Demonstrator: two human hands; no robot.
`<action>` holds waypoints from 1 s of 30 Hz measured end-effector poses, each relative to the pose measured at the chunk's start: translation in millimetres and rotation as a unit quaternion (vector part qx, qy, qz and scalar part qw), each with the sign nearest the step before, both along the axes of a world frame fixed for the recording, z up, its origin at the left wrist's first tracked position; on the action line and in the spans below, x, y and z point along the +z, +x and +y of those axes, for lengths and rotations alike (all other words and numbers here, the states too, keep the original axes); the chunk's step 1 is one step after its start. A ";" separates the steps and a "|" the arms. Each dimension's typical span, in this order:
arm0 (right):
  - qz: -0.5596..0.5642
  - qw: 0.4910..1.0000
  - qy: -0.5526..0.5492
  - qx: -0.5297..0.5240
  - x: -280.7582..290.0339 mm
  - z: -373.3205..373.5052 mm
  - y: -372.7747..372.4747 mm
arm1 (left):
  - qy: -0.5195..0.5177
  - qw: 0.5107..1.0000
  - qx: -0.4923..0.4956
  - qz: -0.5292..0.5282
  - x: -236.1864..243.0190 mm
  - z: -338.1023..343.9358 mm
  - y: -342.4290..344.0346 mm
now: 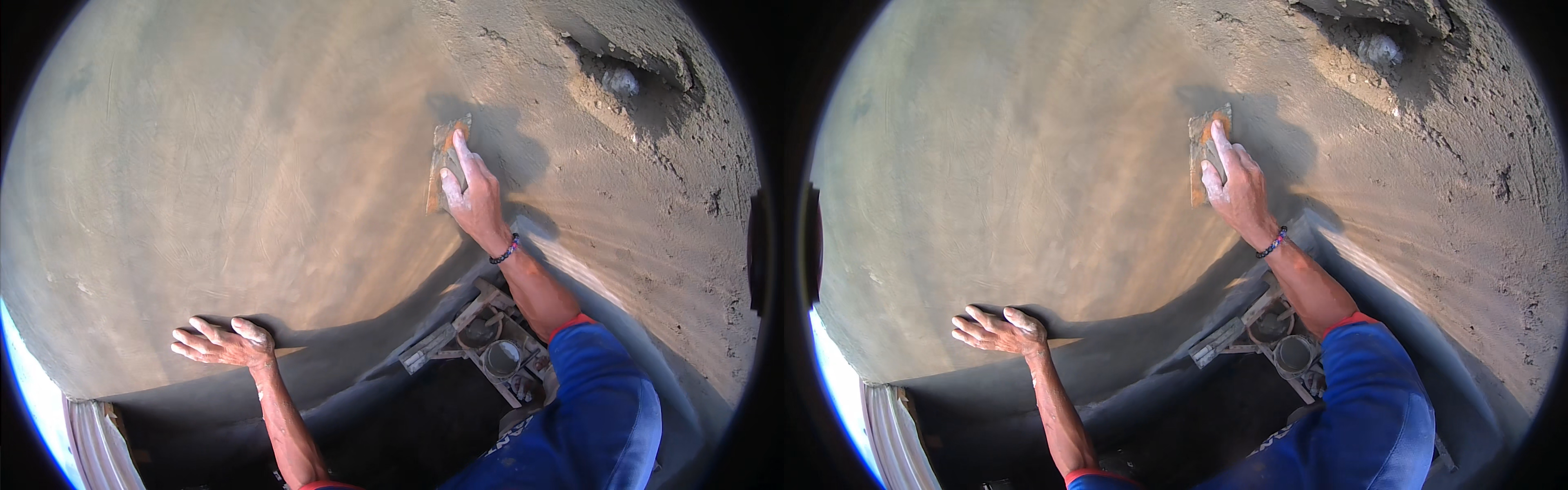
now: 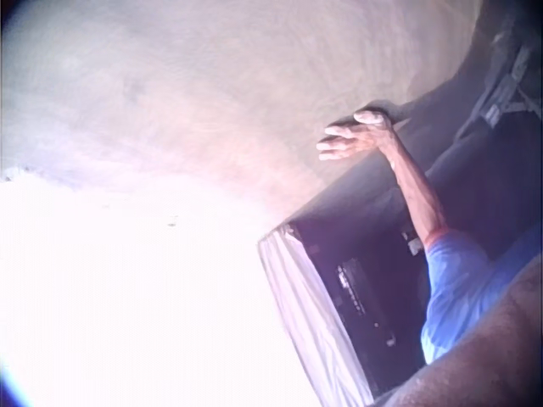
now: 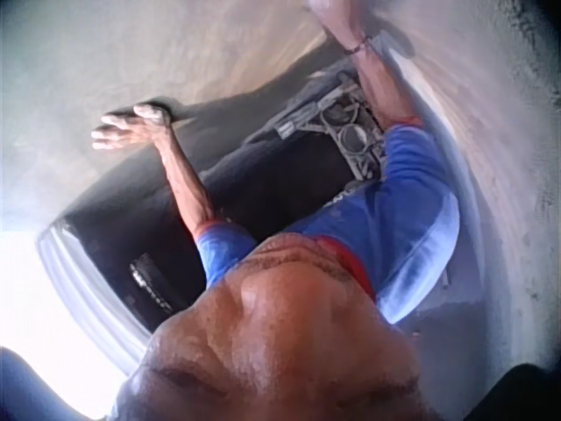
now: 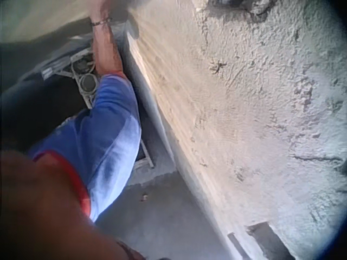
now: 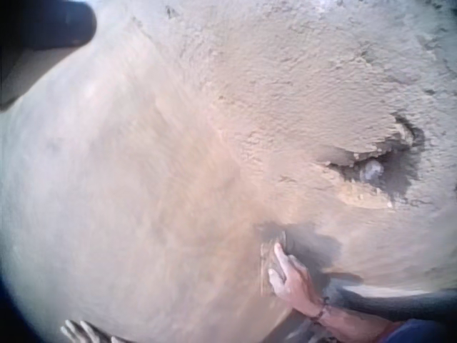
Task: The person smooths wet plaster onto a vertical wall using a wooden float, repeatedly rubbing the tool in circular and sweeping motions across the surface while supporting themselves with their other hand against the wall.
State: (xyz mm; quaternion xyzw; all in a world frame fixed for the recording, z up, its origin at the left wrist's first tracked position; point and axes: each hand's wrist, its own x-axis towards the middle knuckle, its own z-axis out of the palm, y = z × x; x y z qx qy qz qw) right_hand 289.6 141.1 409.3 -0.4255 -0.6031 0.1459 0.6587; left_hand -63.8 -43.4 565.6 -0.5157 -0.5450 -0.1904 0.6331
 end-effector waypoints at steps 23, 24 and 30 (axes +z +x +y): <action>-0.175 0.966 0.156 -0.109 522.3 64.8 43.7 | 0.006 0.998 -0.026 -0.053 -6.2 11.8 5.7; -0.183 0.965 0.152 -0.110 525.6 75.4 43.0 | 0.010 0.998 -0.028 -0.049 -5.1 13.1 5.8; -0.082 0.954 0.277 -0.077 396.3 49.4 25.9 | 0.003 0.998 -0.020 -0.058 -2.4 6.5 -0.3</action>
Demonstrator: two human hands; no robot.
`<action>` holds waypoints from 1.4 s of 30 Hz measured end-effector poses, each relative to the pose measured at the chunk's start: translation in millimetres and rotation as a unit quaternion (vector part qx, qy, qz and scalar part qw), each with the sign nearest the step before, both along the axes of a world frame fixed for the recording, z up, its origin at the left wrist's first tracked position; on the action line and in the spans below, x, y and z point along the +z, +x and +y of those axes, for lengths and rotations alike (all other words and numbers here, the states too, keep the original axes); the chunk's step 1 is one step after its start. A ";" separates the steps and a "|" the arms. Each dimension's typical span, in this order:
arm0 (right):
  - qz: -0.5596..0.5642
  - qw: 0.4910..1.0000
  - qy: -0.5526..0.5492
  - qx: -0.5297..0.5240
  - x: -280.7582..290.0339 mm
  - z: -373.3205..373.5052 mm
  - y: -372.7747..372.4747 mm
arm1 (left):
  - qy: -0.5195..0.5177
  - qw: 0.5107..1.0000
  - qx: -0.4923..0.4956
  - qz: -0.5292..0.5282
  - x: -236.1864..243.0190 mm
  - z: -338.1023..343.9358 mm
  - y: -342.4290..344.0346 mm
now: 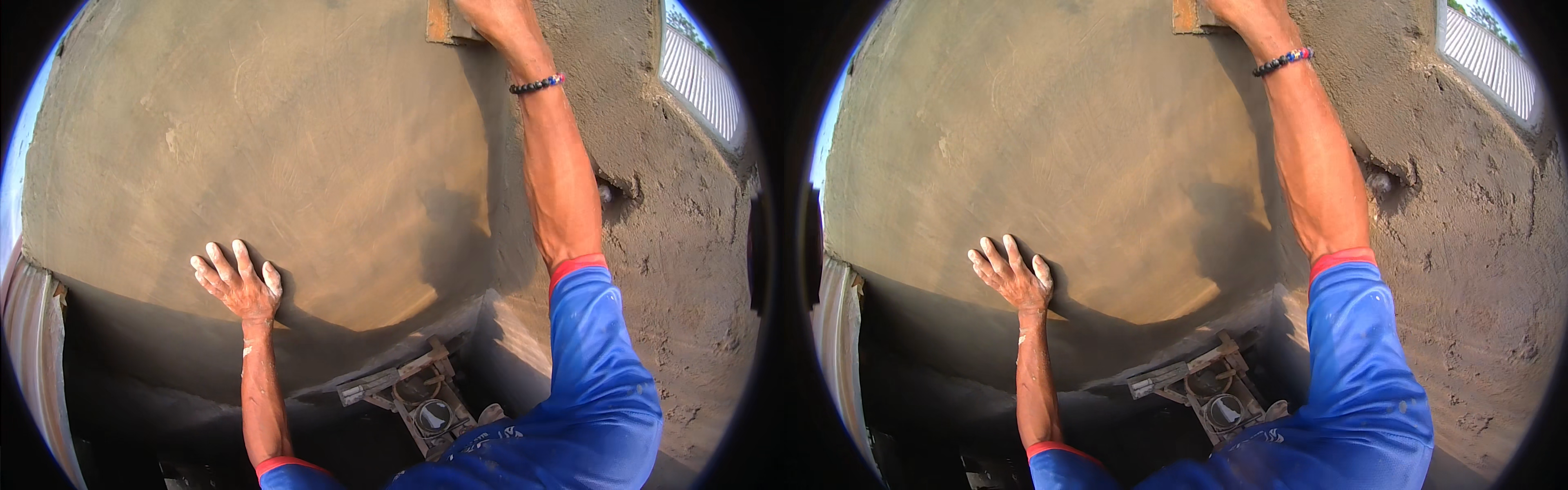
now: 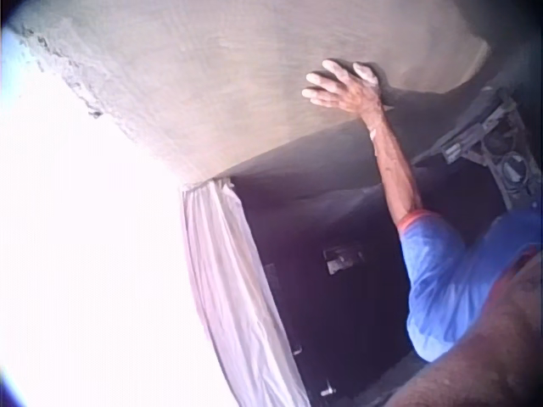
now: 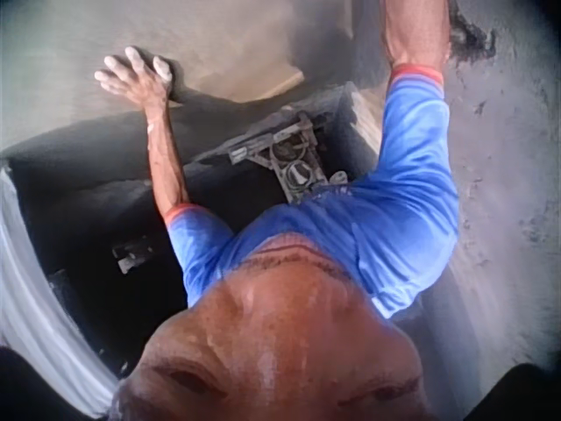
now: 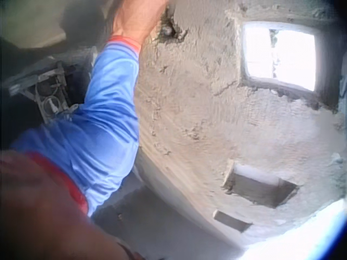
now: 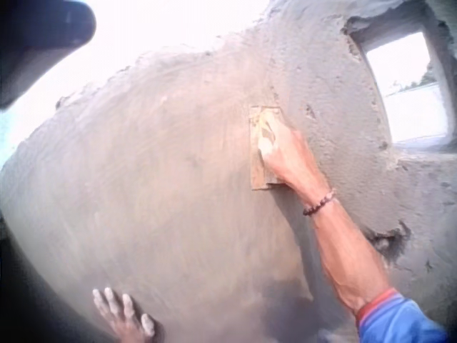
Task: The person smooths wet plaster onto a vertical wall using a wooden float, repeatedly rubbing the tool in circular and sweeping motions across the surface while supporting themselves with their other hand against the wall.
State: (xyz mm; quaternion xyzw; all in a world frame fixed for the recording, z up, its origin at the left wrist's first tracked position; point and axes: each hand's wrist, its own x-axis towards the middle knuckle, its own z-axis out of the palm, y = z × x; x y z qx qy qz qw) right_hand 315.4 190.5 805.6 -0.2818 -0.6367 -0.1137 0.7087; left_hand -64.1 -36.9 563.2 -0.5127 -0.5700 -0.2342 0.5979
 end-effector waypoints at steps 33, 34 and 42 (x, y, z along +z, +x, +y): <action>-0.102 0.980 -0.169 0.033 -128.6 -29.3 7.4 | -0.001 1.000 -0.005 0.018 -7.5 2.3 -2.6; -0.087 0.991 -0.100 -0.021 -134.1 -20.0 11.5 | 0.000 1.000 -0.009 0.025 -2.4 3.5 -0.7; -0.047 0.967 -0.250 -0.008 -332.7 -36.0 19.0 | 0.011 1.000 0.002 0.004 0.6 4.3 7.0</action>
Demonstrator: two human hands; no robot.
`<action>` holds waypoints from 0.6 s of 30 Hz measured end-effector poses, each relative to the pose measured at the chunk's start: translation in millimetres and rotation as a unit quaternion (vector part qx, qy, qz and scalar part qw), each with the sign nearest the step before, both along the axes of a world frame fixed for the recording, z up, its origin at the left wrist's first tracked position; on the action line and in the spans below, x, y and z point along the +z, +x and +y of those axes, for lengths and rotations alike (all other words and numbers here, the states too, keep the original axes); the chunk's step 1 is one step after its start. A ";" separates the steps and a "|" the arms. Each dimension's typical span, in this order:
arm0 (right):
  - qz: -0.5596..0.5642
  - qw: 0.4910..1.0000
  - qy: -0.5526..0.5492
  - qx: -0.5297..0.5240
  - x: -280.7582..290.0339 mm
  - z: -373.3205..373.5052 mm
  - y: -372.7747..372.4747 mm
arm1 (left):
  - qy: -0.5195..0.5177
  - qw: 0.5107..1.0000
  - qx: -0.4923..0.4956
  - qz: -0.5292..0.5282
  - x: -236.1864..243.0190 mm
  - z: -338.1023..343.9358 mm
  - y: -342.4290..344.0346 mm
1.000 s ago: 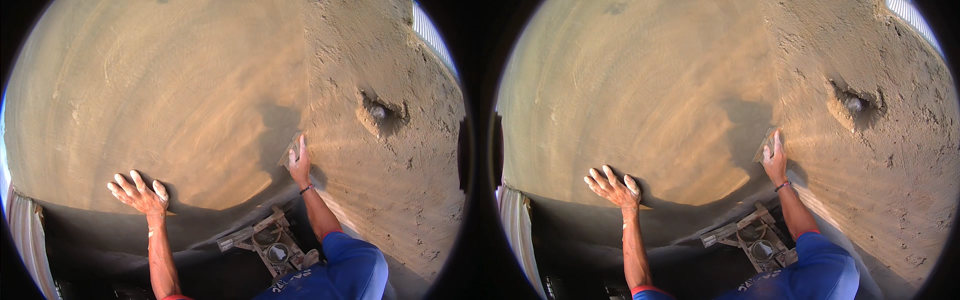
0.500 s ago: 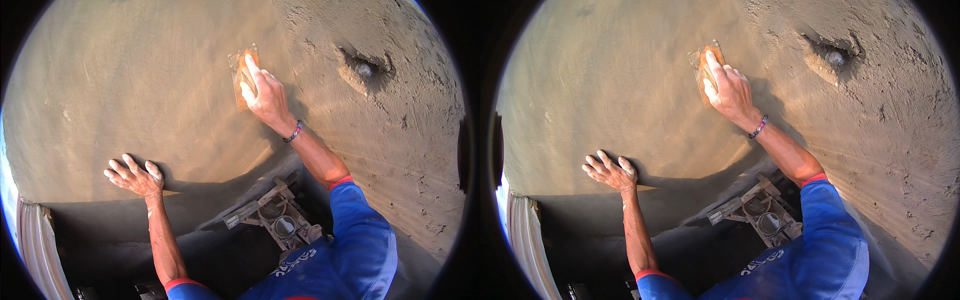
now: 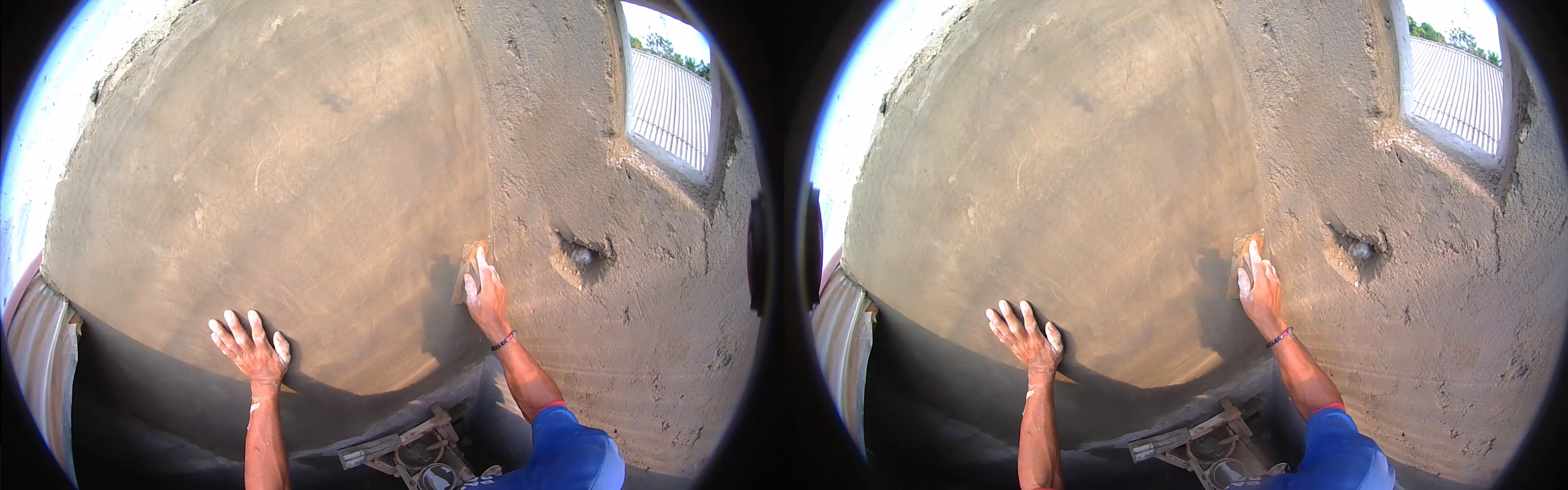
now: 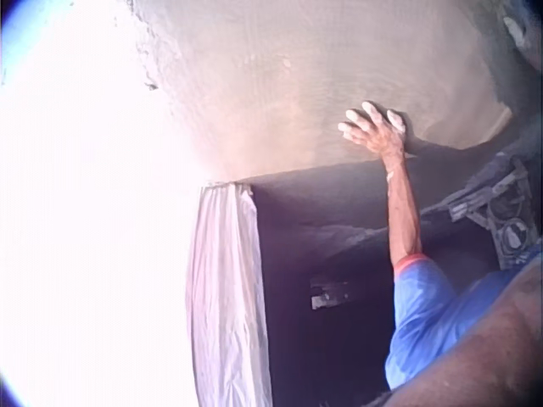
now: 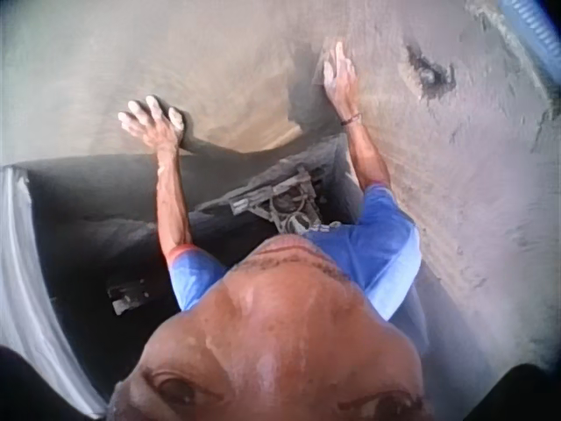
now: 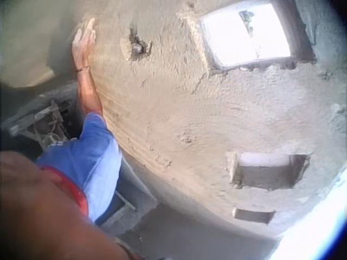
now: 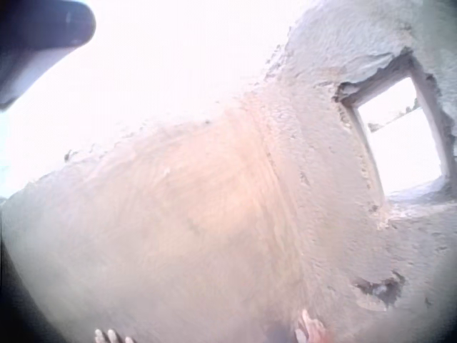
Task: The person smooths wet plaster onto a vertical wall using a wooden float, repeatedly rubbing the tool in circular and sweeping motions across the surface while supporting themselves with their other hand against the wall.
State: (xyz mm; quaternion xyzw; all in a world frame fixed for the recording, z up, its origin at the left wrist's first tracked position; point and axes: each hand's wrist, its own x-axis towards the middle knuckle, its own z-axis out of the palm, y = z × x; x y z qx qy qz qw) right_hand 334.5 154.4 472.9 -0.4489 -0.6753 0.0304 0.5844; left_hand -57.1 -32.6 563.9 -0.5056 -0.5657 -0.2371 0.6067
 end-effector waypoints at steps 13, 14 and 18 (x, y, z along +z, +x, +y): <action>-0.047 0.983 0.162 -0.078 436.8 47.8 -0.4 | -0.035 0.999 -0.021 -0.035 -10.1 -2.8 4.3; -0.045 0.983 0.160 -0.075 456.1 45.8 -1.2 | -0.034 0.999 -0.022 -0.029 -6.0 -6.3 2.5; -0.026 0.980 0.190 -0.050 415.7 42.1 -8.9 | -0.024 0.999 -0.026 -0.031 -5.5 -6.2 0.4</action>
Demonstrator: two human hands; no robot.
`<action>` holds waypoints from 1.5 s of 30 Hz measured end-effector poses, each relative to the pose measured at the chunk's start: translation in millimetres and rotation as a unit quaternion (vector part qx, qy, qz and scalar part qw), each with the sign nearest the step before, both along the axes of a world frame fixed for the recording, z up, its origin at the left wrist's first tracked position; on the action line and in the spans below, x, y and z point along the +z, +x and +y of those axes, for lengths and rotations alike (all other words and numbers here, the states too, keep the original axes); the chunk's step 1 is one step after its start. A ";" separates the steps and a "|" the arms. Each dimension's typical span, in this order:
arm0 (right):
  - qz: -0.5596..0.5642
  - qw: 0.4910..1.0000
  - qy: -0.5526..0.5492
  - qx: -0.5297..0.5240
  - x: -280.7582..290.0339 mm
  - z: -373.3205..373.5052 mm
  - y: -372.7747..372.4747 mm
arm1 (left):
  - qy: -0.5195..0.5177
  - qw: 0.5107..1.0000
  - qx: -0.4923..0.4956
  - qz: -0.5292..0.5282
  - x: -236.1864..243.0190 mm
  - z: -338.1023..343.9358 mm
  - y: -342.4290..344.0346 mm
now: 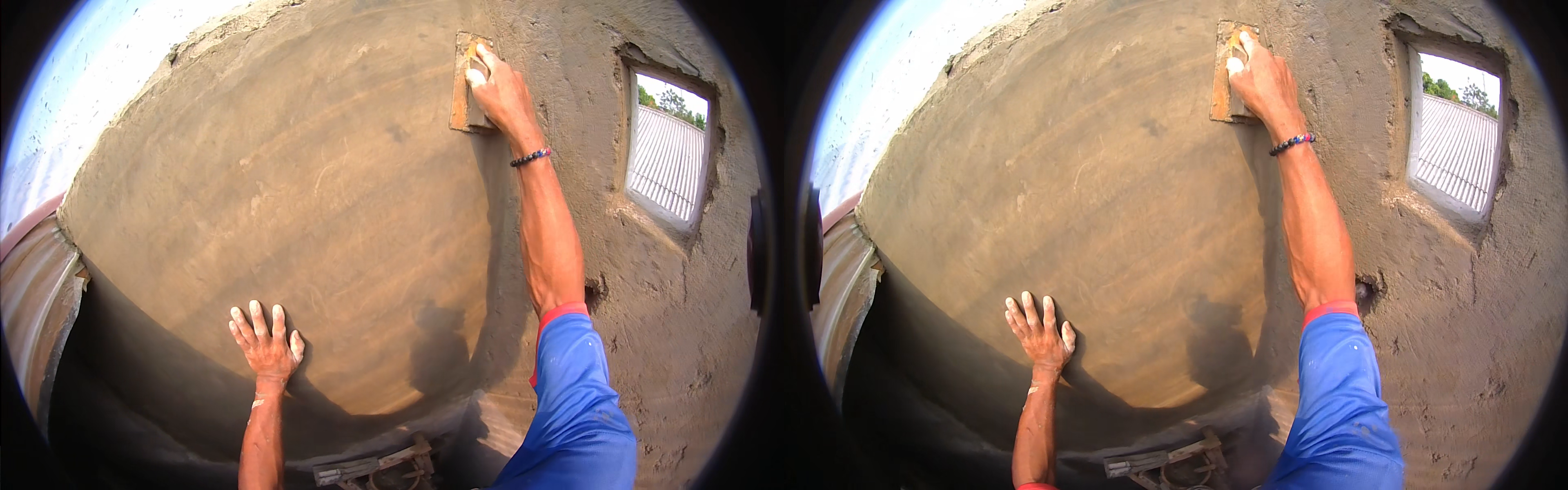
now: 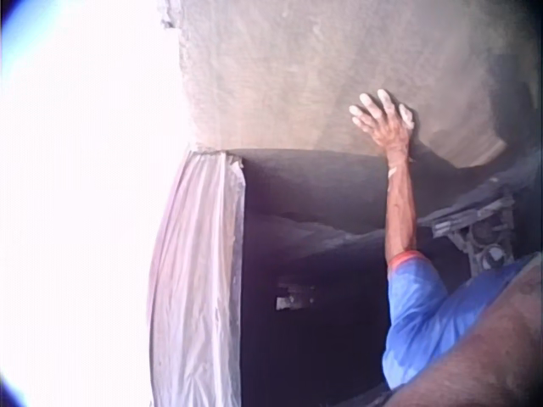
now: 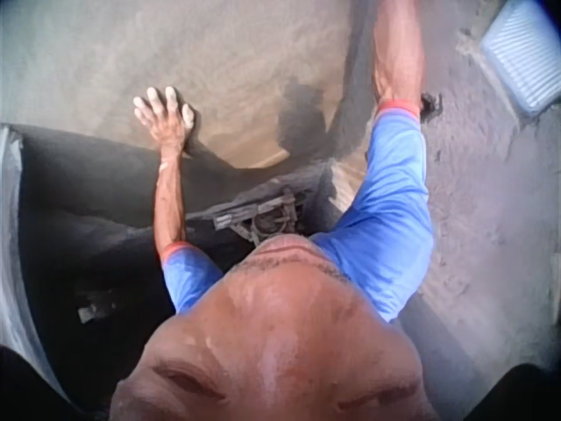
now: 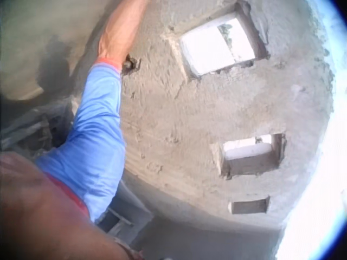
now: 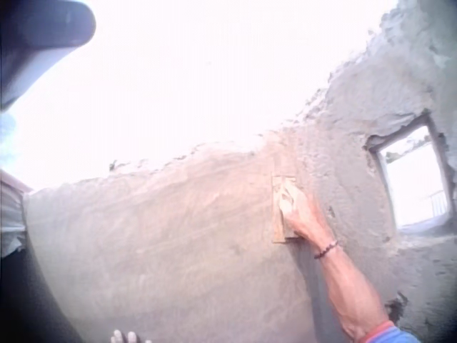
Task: The person smooths wet plaster onto a vertical wall using a wooden float, repeatedly rubbing the tool in circular and sweeping motions across the surface while supporting themselves with their other hand against the wall.
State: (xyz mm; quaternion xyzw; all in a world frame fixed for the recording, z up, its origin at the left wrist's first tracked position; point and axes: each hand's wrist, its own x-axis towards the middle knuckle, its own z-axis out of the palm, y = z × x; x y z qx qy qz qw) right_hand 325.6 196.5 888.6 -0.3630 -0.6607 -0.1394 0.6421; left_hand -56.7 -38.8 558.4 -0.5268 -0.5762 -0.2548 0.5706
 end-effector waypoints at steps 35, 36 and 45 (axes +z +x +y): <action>0.020 0.999 -0.008 0.030 -84.9 -10.8 -12.7 | -0.004 1.000 -0.001 -0.021 -1.3 -1.6 0.2; 0.010 0.997 -0.052 0.055 -114.2 -20.8 -25.8 | -0.008 1.000 0.013 -0.024 0.7 -6.3 -5.7; -0.058 0.998 -0.029 -0.012 -34.5 -28.8 -28.5 | -0.001 1.000 -0.011 -0.018 -1.8 6.3 0.5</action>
